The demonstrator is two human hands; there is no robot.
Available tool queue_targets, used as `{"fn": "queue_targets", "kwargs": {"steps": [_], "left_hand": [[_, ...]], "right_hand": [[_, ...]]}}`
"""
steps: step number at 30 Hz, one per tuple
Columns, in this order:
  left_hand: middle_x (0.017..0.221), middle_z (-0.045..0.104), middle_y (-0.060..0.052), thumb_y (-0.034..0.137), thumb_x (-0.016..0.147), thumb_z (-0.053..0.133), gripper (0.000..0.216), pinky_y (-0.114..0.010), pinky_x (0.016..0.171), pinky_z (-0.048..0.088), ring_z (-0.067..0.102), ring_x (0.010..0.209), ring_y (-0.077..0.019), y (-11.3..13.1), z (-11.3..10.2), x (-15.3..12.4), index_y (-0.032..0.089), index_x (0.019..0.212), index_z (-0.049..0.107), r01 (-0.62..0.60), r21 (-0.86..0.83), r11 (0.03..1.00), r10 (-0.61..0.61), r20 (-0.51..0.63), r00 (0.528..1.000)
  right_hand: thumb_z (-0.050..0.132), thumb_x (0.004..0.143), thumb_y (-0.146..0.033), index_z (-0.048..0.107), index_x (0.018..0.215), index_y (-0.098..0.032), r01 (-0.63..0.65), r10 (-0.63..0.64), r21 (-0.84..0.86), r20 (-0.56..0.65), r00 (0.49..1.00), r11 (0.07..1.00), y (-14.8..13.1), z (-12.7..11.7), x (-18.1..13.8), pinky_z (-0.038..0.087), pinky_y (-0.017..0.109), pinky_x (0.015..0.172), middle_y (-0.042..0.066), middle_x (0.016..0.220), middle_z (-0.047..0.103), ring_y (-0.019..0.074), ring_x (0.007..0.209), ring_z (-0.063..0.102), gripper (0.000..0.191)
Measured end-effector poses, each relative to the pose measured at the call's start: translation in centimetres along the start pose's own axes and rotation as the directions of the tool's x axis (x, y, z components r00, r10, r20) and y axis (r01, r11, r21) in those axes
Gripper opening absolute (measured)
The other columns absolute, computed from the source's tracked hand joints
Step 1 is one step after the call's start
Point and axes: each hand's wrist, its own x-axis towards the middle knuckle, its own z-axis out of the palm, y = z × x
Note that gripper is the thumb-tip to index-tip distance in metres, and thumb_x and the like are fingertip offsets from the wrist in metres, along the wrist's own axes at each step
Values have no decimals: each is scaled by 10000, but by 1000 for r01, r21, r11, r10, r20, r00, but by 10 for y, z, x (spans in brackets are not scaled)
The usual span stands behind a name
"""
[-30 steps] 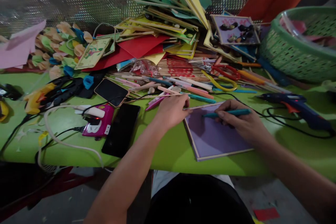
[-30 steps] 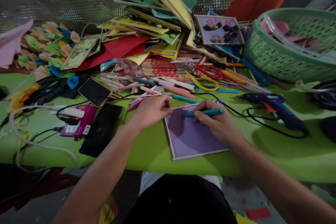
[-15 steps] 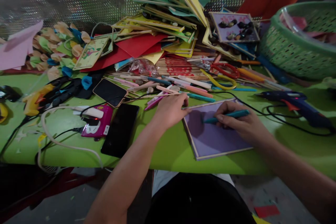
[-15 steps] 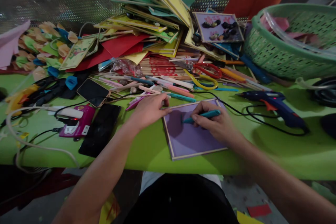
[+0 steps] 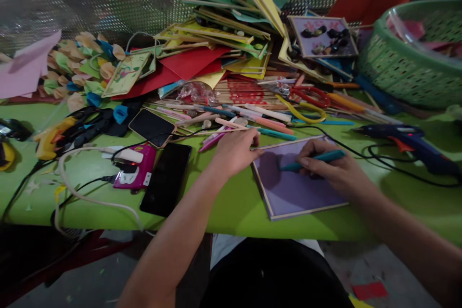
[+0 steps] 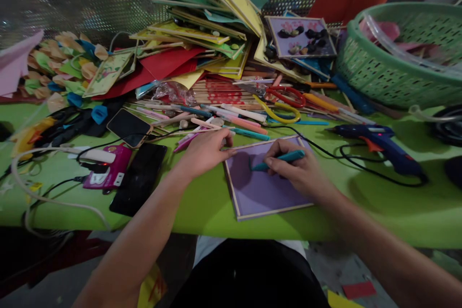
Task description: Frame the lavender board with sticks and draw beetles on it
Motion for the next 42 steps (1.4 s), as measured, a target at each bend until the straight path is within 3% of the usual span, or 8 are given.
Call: {"fn": "queue_targets", "kwargs": {"steps": [3,8,12,17,31,36,42], "left_hand": [[1095,767,-66,344,958,728,178,-332,862,478,698,1028,-247,0,0,0,211,1063,672,-5,-1,1000,5,-2,1000],[1102,767,-69,325,961,723,166,-340,875,486,701,1043,-251,2,-2,-1,211,1072,677,11,4,1000,-11,16,1000],[1101,768,-70,329,962,722,167,-345,876,489,701,1047,-254,2,-2,-2,210,1072,681,9,1,1000,-9,3,1000],[1102,765,-69,315,954,724,157,-346,866,489,702,1039,-253,1,-1,-1,212,1064,681,8,1,1000,-8,5,1000],[1061,770,-63,331,955,730,172,-353,877,488,699,1045,-256,-1,1,0,214,1070,679,9,-3,1000,-9,12,1000],[1052,770,-60,327,954,727,167,-359,890,486,695,1052,-255,-1,1,0,213,1067,684,-10,2,1000,10,-2,1000],[1054,775,-60,329,949,727,169,-358,892,489,700,1064,-261,0,0,-1,219,1067,679,-7,-4,1000,7,1,1000]], "right_hand": [[793,826,-546,668,752,-204,34,-35,-14,-14,999,999,0,1,1,435,263,533,9,621,673,129,562,565,371],[804,794,-574,665,747,-199,-37,38,-20,19,999,999,0,1,1,409,259,505,10,580,665,128,532,549,403],[805,794,-552,672,739,-197,3,-4,-15,-13,1000,1000,-1,1,0,427,263,529,13,605,671,130,558,566,383],[822,764,-565,671,739,-199,-71,71,-9,29,997,997,-1,-1,0,399,257,502,7,565,659,127,522,538,397],[806,784,-539,679,747,-219,-24,25,-14,35,999,1000,5,-2,0,401,266,515,-1,574,661,136,529,534,346],[812,816,-557,679,796,-228,8,-2,37,-137,991,999,7,-4,2,422,262,561,2,652,688,147,605,597,356],[841,777,-637,677,828,-218,-27,33,54,-109,993,998,1,-1,3,445,270,577,19,681,704,150,615,600,454]]}}
